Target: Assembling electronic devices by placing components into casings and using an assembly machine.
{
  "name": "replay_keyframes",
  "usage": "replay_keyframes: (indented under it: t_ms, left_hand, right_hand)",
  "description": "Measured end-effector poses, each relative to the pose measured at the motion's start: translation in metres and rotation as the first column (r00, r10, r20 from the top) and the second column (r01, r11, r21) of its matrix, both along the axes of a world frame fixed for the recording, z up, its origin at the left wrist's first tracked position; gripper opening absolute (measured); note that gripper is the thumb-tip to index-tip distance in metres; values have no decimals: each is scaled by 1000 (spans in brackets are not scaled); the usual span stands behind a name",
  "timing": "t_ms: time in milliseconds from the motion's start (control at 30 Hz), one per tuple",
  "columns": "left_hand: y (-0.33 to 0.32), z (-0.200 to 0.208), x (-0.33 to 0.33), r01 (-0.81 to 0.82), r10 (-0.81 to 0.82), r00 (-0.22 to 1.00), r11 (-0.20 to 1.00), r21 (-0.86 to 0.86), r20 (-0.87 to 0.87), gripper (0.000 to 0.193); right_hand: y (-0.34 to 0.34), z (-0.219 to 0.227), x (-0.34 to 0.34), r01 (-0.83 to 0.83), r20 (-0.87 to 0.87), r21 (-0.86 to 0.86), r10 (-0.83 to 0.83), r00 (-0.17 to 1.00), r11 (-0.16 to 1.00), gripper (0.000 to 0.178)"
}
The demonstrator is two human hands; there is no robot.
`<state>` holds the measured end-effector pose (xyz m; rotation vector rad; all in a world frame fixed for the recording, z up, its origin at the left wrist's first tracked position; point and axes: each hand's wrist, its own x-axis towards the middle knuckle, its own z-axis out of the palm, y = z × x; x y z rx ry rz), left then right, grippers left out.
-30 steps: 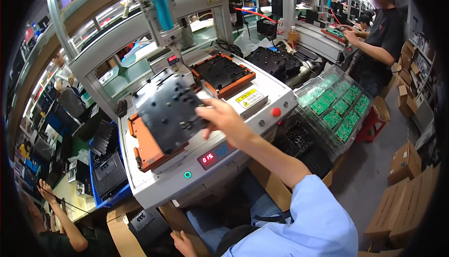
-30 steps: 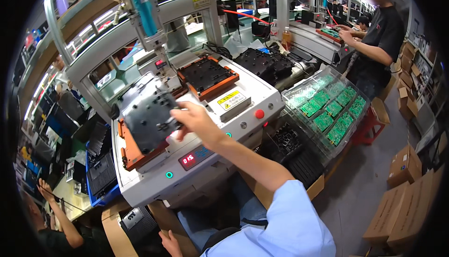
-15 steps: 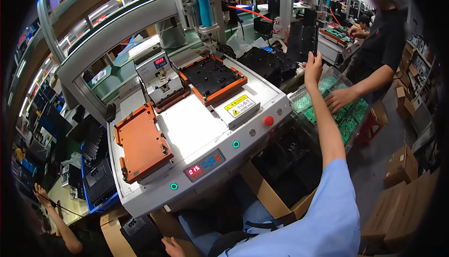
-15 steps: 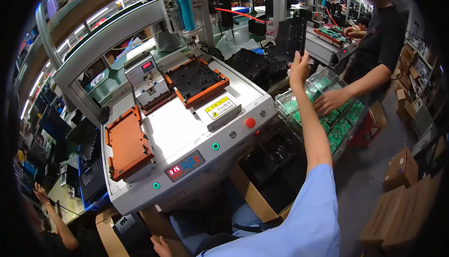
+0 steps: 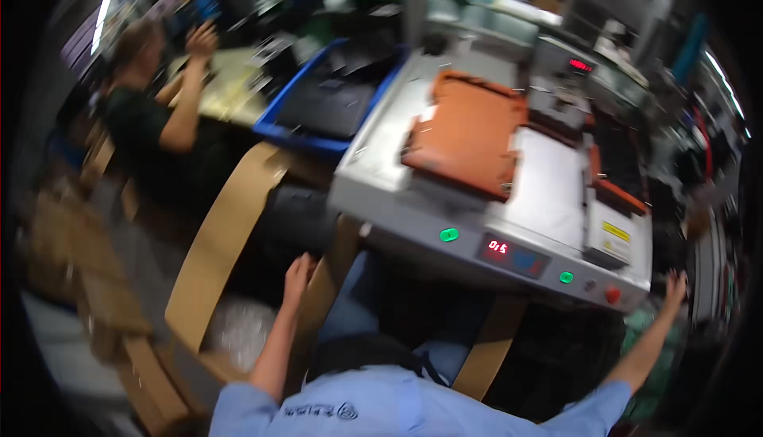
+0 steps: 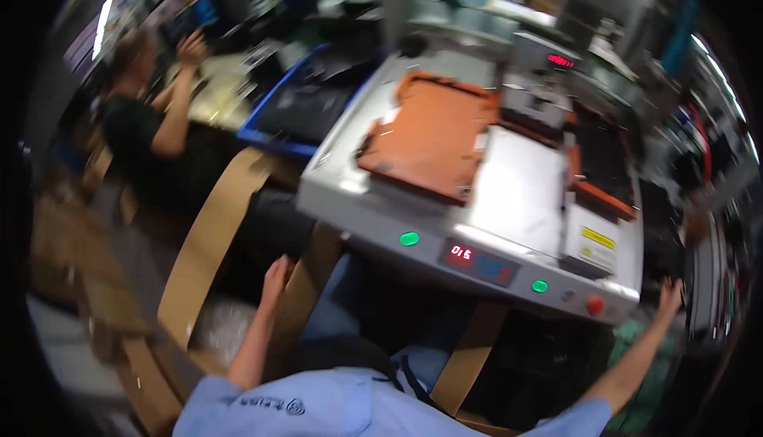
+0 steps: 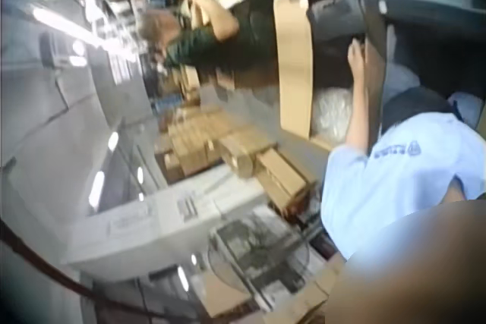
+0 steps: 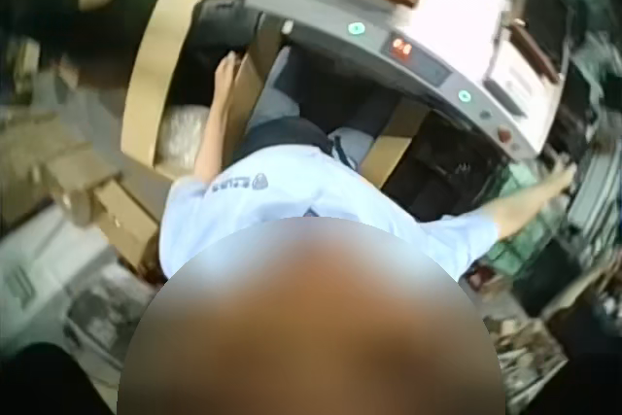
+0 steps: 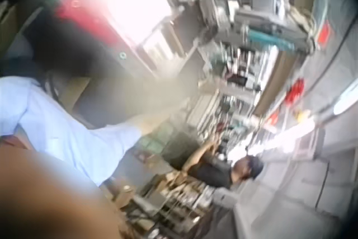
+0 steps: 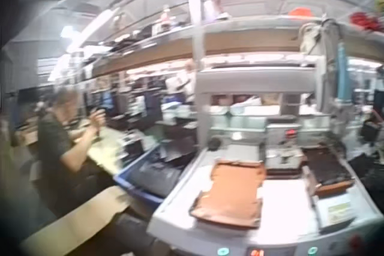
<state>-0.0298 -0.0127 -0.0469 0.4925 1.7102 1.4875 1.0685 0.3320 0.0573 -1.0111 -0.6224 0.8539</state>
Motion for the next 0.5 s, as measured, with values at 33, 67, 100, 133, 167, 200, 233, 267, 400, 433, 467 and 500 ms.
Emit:
replay_keyframes:
  t_ms: [33,67,100,133,167,200,233,267,400,433,467,500]
  left_hand:
    - [12,21,8,-25,23,999,999,44,45,41]
    - [11,36,12,-52,52,996,999,8,69,41]
    - [14,43,13,-60,62,993,998,-17,103,41]
    - [10,43,16,-81,81,988,997,0,130,41]
    - [9,24,15,-82,75,975,996,27,207,41]
    - [9,24,15,-101,85,971,993,59,225,41]
    - [6,22,15,-117,93,965,990,84,245,42]
    - [7,30,16,-143,112,962,983,111,248,38]
    - [3,41,15,-220,265,938,953,207,-222,26]
    - [7,40,13,-210,250,948,956,205,-197,26]
    - [11,49,13,-190,275,843,956,221,-463,25]
    - [11,57,13,-183,292,660,956,229,-692,24]
  right_hand:
    - [-23,-25,17,21,-107,-74,-29,994,997,36]
    - [-22,-34,18,21,-191,-150,-50,980,988,40]
    - [-28,-36,21,37,-259,-221,-95,961,975,44]
    - [-23,-26,17,50,-304,-283,-139,943,958,48]
    - [-29,7,30,62,-200,-230,-109,974,971,72]
    - [-15,3,13,41,-204,-245,-92,975,969,72]
    - [-10,14,2,119,-50,-248,-136,989,961,66]
    - [-31,11,-9,206,86,-222,-191,978,953,60]
    - [-97,47,-164,355,553,-60,-265,790,933,46]
    - [-135,84,-230,334,633,25,-274,724,942,43]
    - [-167,111,-292,297,705,103,-280,652,949,41]
    - [-193,132,-360,294,750,144,-298,591,945,38]
